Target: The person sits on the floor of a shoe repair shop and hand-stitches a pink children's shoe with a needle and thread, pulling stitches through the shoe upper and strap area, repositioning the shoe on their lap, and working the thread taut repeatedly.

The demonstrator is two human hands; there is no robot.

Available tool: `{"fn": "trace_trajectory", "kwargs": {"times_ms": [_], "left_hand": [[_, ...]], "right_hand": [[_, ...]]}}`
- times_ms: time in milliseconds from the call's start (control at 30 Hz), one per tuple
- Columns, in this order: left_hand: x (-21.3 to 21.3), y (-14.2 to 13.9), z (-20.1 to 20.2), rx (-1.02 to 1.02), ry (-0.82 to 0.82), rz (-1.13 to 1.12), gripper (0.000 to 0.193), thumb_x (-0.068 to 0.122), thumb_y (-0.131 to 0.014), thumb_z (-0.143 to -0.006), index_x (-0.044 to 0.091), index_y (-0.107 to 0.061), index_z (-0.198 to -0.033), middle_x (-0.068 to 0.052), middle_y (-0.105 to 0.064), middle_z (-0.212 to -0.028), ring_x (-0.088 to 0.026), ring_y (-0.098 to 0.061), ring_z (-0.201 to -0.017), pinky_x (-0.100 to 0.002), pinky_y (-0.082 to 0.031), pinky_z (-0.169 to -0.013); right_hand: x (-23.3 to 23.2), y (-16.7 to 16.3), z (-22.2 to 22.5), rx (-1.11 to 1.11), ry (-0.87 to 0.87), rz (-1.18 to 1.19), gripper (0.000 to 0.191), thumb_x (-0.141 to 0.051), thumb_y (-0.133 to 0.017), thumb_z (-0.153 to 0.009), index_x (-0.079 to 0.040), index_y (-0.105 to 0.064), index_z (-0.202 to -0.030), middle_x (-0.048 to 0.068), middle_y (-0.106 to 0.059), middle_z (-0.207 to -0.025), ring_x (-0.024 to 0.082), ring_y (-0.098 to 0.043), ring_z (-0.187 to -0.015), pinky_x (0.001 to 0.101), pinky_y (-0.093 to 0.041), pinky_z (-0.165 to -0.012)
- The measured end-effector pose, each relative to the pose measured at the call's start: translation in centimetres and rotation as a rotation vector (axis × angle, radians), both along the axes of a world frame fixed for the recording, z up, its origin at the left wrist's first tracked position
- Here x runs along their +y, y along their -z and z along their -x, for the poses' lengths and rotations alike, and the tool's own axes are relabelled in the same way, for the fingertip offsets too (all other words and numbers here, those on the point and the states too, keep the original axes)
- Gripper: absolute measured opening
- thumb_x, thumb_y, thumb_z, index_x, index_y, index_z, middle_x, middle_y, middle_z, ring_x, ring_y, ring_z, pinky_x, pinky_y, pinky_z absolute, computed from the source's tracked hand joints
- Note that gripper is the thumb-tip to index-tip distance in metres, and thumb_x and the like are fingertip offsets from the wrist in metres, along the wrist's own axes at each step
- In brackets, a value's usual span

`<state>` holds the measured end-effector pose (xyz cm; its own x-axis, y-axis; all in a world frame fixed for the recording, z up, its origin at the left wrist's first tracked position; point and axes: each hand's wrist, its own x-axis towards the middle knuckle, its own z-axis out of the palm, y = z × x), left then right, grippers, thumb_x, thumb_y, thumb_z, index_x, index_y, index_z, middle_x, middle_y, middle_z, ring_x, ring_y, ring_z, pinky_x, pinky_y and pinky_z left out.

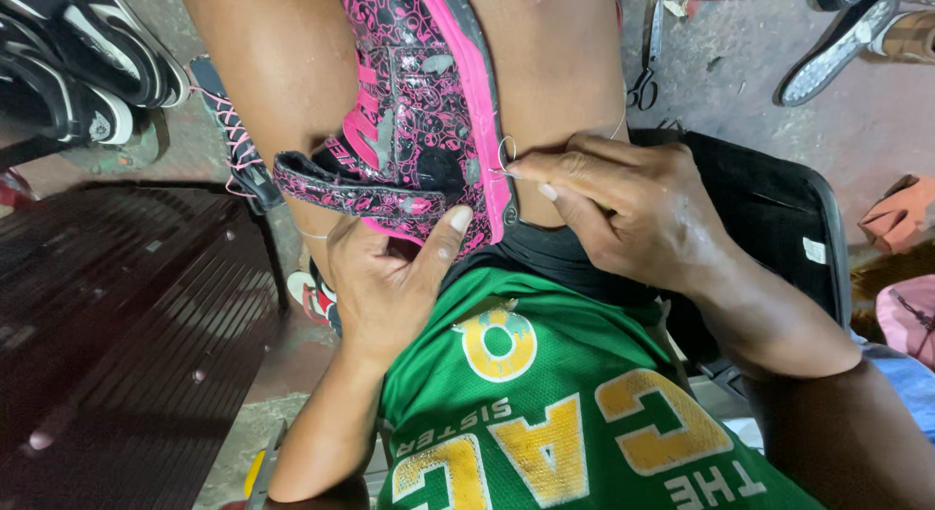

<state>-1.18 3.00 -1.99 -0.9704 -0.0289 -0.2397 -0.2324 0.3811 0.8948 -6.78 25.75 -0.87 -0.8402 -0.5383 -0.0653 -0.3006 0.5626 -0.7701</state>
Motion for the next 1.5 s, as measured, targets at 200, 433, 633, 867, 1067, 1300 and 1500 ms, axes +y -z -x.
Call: {"fn": "trace_trajectory", "kwargs": {"times_ms": [200,433,633,867,1067,1300,1500], "left_hand": [[-0.5,0.3,0.7,-0.038,0.049,0.031,0.013,0.012,-0.079,-0.092,0.005,-0.073,-0.084,-0.007,-0.07,-0.07,-0.021,-0.065,-0.057,-0.034,-0.048,-0.061],[-2.2,0.8,1.9,-0.011,0.099,-0.001,0.008,0.014,-0.076,-0.095,0.007,-0.075,-0.091,-0.008,-0.074,-0.081,-0.022,-0.074,-0.072,-0.035,-0.054,-0.068],[-2.8,0.7,2.2,-0.011,0.08,-0.038,0.009,0.014,-0.076,-0.094,0.006,-0.075,-0.096,-0.008,-0.075,-0.087,-0.022,-0.075,-0.077,-0.036,-0.056,-0.072],[-2.8,0.4,0.2,0.01,0.07,0.04,0.015,0.017,-0.082,-0.088,0.004,-0.075,-0.093,-0.007,-0.073,-0.08,-0.019,-0.068,-0.066,-0.034,-0.051,-0.062],[-7.0,0.9,-6.0,-0.141,-0.459,-0.304,0.017,0.017,-0.056,-0.108,0.002,-0.062,-0.103,-0.01,-0.07,-0.105,-0.013,-0.071,-0.082,-0.022,-0.05,-0.057],[-12.2,1.2,-8.2,0.188,-0.332,0.428,0.017,0.012,-0.06,-0.115,-0.004,-0.059,-0.115,-0.02,-0.061,-0.125,-0.027,-0.06,-0.101,-0.032,-0.05,-0.081],[-6.4,1.4,-6.1,0.394,0.171,0.534,0.027,0.019,-0.075,-0.096,0.005,-0.069,-0.119,-0.01,-0.068,-0.107,-0.028,-0.068,-0.093,-0.039,-0.055,-0.079]], "right_hand": [[-0.6,-0.8,1.6,0.068,-0.109,-0.119,0.021,-0.002,-0.066,-0.095,-0.007,-0.073,-0.114,0.008,-0.076,-0.104,0.025,-0.073,-0.082,0.0351,-0.058,-0.068],[-1.8,0.7,4.8,0.13,-0.302,-0.161,0.015,-0.006,-0.069,-0.091,-0.008,-0.073,-0.105,0.005,-0.073,-0.093,0.025,-0.07,-0.074,0.0364,-0.053,-0.058],[-4.0,1.0,5.5,0.22,-0.293,-0.174,0.01,-0.014,-0.072,-0.097,-0.008,-0.064,-0.095,0.007,-0.069,-0.084,0.027,-0.066,-0.066,0.0385,-0.052,-0.059],[-3.1,0.5,3.7,0.193,-0.216,-0.105,0.019,-0.021,-0.077,-0.094,-0.008,-0.063,-0.099,0.008,-0.07,-0.086,0.026,-0.069,-0.069,0.0379,-0.053,-0.061],[6.7,3.1,0.3,-0.392,0.005,-0.147,0.03,-0.021,-0.085,-0.082,-0.008,-0.065,-0.101,0.003,-0.069,-0.075,0.012,-0.063,-0.059,0.0281,-0.05,-0.053],[12.7,4.3,-1.6,-0.342,0.17,-0.448,0.034,-0.009,-0.077,-0.09,-0.004,-0.066,-0.122,0.016,-0.066,-0.111,0.025,-0.063,-0.085,0.0389,-0.049,-0.081],[5.4,-1.4,-0.8,0.394,0.095,-0.317,0.037,-0.01,-0.075,-0.098,-0.002,-0.06,-0.13,0.015,-0.058,-0.13,0.035,-0.06,-0.121,0.0407,-0.05,-0.104]]}}
